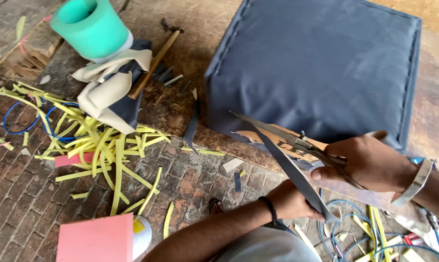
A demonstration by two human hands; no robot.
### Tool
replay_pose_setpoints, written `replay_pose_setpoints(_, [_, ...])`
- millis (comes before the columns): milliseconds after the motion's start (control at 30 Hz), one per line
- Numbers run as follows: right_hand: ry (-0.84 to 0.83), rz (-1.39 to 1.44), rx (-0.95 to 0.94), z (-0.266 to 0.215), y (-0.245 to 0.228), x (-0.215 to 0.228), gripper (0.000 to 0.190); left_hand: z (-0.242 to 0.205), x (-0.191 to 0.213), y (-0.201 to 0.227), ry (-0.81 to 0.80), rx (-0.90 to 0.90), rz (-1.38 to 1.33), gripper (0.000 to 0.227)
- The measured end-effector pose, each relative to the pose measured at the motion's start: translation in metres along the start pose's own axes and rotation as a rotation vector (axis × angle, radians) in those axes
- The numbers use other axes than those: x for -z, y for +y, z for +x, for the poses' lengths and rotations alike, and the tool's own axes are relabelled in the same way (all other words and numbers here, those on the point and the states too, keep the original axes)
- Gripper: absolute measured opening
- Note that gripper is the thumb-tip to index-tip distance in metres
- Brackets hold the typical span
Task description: The person covers a cardboard box with dark gray fabric. They use scissors to trim excess fabric and a pneumatic staple gun to secure the fabric to the box edges. The person repeatedly folds, staples, and trims the fabric around the box until it is fully covered.
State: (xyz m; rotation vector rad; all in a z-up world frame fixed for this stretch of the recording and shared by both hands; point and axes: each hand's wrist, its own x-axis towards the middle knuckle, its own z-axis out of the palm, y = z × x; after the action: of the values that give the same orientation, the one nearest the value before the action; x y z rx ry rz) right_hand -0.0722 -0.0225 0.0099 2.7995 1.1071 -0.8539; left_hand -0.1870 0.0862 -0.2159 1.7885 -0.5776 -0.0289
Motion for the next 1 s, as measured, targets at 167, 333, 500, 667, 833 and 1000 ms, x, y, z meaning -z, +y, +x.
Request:
replay_pose_setpoints(167, [-0.017, 0.015, -0.165, 0.019, -0.020, 0.006, 0.059, 0.000, -0.023, -0.005, -0.089, -0.104, 0.182, 0.033])
replay_pose_setpoints(333, [-0.007, 0.068, -0.133, 0.020, -0.034, 0.010, 0.056, -0.004, -0.034, -0.014, -0.180, -0.026, 0.266, 0.031])
replay_pose_setpoints(500, [-0.035, 0.137, -0.166, 0.038, -0.036, 0.001, 0.050, -0.009, -0.027, -0.024, -0.249, 0.042, 0.237, 0.028])
replay_pose_setpoints(667, [0.003, 0.027, -0.117, 0.033, -0.005, -0.015, 0.054, -0.040, 0.075, -0.016, -0.674, 0.532, 0.355, 0.062])
replay_pose_setpoints(833, [-0.107, 0.038, -0.170, 0.015, 0.031, -0.044, 0.063, -0.090, 0.213, 0.004, 0.703, 0.603, 0.225, 0.029])
replay_pose_setpoints(1000, [-0.104, 0.039, -0.167, 0.009, 0.035, -0.057, 0.066, -0.030, 0.237, 0.004, 0.966, -0.024, 0.381, 0.064])
